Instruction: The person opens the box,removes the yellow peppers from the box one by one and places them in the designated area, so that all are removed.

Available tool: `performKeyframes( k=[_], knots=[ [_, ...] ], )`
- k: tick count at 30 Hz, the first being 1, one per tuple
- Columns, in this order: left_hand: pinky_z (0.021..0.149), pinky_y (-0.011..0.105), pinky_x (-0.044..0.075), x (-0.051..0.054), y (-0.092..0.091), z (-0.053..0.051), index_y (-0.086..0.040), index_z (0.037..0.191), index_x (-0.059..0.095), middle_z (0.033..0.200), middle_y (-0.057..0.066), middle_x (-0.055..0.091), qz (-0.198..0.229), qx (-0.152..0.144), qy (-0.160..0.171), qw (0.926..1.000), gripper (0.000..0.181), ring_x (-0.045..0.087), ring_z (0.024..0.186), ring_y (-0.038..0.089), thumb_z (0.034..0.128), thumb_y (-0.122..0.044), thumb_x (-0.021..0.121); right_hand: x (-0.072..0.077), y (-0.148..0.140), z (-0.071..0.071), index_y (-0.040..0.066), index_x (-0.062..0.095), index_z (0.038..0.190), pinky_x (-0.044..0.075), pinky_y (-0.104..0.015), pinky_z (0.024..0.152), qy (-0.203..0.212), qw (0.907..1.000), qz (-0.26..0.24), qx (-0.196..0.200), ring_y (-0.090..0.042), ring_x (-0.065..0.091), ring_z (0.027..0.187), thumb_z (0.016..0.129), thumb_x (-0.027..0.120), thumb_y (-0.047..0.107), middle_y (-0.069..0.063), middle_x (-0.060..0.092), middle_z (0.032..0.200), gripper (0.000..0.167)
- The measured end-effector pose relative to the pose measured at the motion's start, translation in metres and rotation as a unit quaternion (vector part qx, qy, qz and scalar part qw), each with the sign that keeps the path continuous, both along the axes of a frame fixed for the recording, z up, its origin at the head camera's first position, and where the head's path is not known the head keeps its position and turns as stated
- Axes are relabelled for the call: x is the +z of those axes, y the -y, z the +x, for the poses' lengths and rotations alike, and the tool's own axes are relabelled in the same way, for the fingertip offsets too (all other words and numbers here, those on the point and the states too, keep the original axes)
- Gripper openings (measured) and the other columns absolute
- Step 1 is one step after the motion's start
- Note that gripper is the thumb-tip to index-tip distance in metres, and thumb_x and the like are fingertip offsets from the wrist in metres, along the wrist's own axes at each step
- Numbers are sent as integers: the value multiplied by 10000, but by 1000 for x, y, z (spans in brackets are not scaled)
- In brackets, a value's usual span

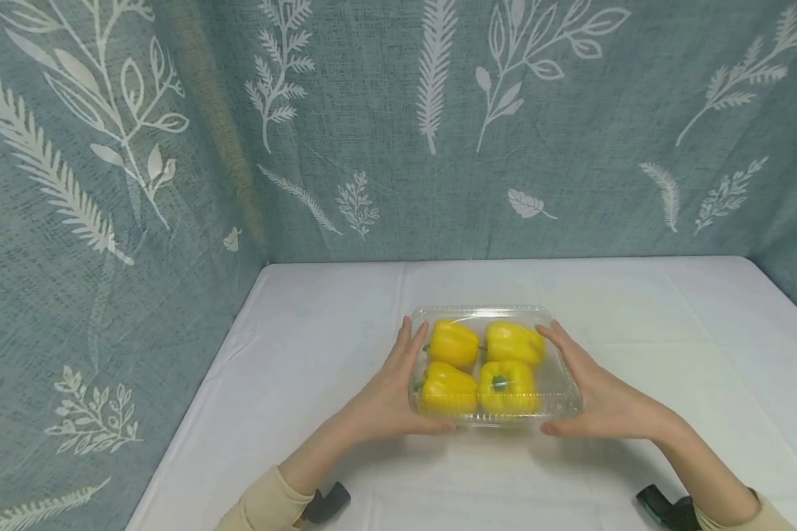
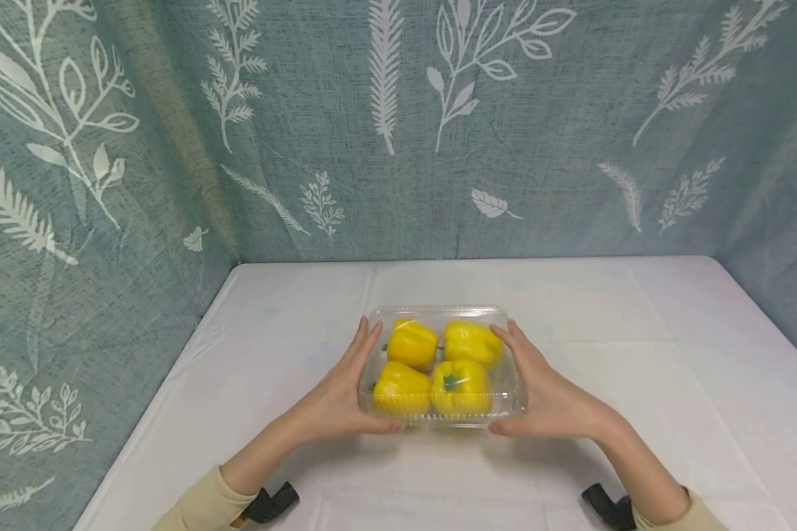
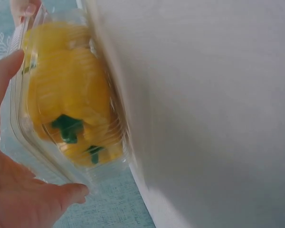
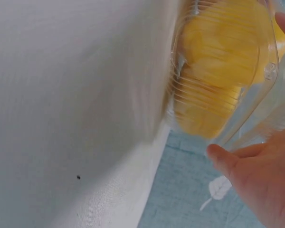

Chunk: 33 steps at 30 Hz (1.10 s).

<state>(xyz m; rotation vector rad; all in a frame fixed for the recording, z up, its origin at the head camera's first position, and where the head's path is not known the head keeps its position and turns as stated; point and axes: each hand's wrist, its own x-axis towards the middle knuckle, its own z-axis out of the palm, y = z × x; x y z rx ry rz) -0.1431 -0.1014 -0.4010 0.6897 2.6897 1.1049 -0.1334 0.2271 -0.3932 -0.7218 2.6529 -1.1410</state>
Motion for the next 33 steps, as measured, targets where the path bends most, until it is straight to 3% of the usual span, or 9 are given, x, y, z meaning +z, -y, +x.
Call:
performKeyframes(
  k=[9, 22, 33],
  knots=[
    [1083, 585, 281, -1, -8, 0, -238, 1583, 11, 1621, 55, -115, 3, 268, -349, 9990, 1306, 126, 1452, 358, 640, -563, 854, 0, 5, -2, 289, 92, 1568, 199, -803, 941, -279, 9991, 172, -255, -526, 101, 1413, 662, 883, 415, -197, -29, 1615, 1210],
    [1036, 551, 373, 3, -19, 6, -135, 1579, 63, 1607, 213, 15, -482, 711, -845, 9927, 1302, 284, 1385, 449, 640, -651, 803, 2, 10, -1, 282, 134, 1564, 273, -793, 917, -489, 9968, 430, -469, -563, 234, 1358, 670, 865, 462, -206, 58, 1612, 1169],
    [1004, 557, 415, 2, -23, 7, -124, 1576, 79, 1603, 227, 59, -526, 955, -1000, 9890, 1262, 347, 1345, 474, 666, -624, 798, 4, 12, -2, 270, 148, 1562, 321, -789, 882, -671, 9947, 548, -555, -584, 329, 1296, 679, 851, 487, -241, 108, 1596, 1150]
  ],
)
